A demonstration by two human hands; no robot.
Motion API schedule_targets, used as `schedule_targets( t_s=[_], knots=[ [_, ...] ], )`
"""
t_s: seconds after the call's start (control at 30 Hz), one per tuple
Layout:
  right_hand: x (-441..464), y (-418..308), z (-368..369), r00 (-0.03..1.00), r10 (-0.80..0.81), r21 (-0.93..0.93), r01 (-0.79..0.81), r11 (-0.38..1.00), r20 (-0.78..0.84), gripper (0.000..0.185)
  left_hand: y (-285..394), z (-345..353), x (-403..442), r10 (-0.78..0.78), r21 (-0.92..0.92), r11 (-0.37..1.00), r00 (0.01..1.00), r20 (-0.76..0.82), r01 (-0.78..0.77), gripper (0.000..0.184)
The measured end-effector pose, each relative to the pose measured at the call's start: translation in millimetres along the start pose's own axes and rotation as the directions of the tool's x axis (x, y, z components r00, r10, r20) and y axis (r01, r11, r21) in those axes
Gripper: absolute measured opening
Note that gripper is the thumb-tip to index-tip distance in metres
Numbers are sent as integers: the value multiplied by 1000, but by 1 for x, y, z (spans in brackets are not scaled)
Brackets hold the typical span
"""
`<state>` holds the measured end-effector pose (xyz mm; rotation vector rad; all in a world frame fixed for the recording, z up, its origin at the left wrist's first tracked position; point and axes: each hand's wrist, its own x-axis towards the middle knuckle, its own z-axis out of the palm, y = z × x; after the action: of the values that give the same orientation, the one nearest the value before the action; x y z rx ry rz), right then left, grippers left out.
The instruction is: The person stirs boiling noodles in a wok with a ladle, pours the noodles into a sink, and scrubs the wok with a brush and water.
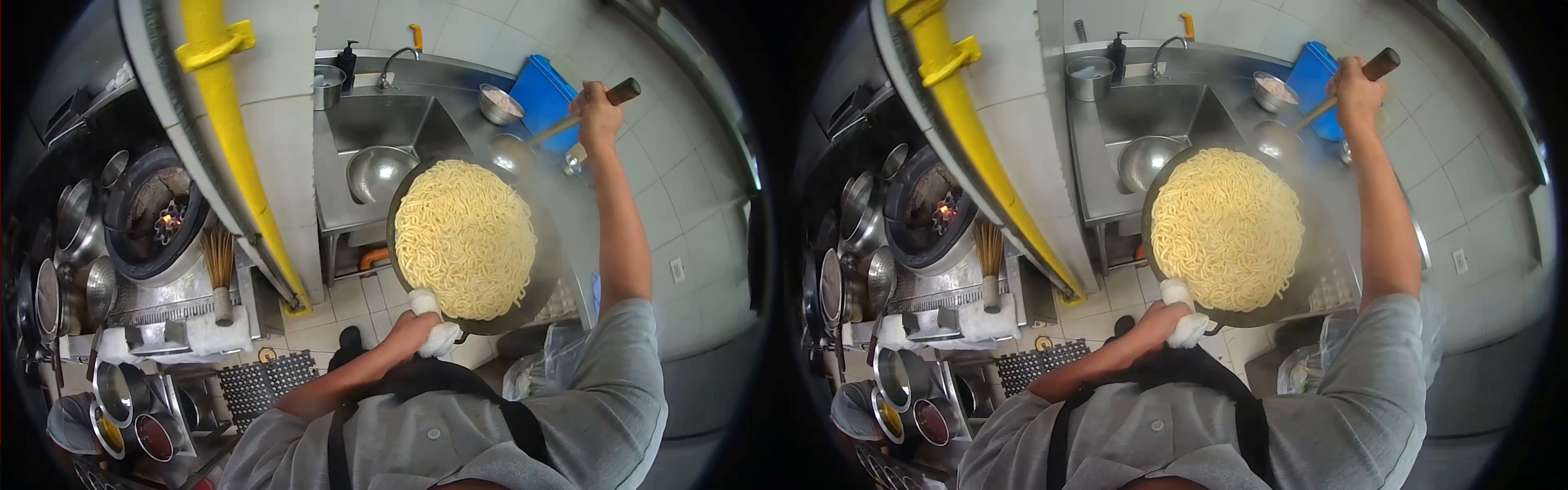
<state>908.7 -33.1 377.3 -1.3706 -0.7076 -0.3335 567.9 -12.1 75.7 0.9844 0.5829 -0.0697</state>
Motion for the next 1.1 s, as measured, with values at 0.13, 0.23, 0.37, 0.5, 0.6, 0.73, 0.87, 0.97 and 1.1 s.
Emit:
schedule_targets(
  t_s=[0.13,0.23,0.37,0.5,0.6,0.73,0.87,0.97,1.1],
  knots=[
    [38,40,24,999,21,52,-22,998,25,17,40,1,29,-1,41,999,999,-48,3,26],
    [68,60,35,999,14,37,-15,999,40,17,58,16,46,3,-55,998,997,-83,-8,27],
    [93,78,54,982,76,14,-79,997,172,17,69,37,54,-36,-43,999,995,-89,32,31],
    [120,100,78,971,126,6,-130,992,202,17,72,62,69,-48,-57,998,991,-121,41,30],
    [134,123,92,941,134,11,-144,990,310,16,75,79,83,-42,-282,959,997,-66,21,29],
    [141,137,110,930,169,-7,-177,984,328,15,85,106,96,-52,-468,883,996,-77,10,27],
    [151,154,119,882,268,-47,-272,961,386,16,93,124,102,-42,-547,837,999,-28,20,23],
    [150,166,127,882,255,-105,-233,967,395,17,96,135,108,-93,-606,789,995,46,102,22],
    [162,177,140,833,304,-135,-272,953,463,17,109,154,118,-100,-676,721,988,119,154,24]
  ],
)
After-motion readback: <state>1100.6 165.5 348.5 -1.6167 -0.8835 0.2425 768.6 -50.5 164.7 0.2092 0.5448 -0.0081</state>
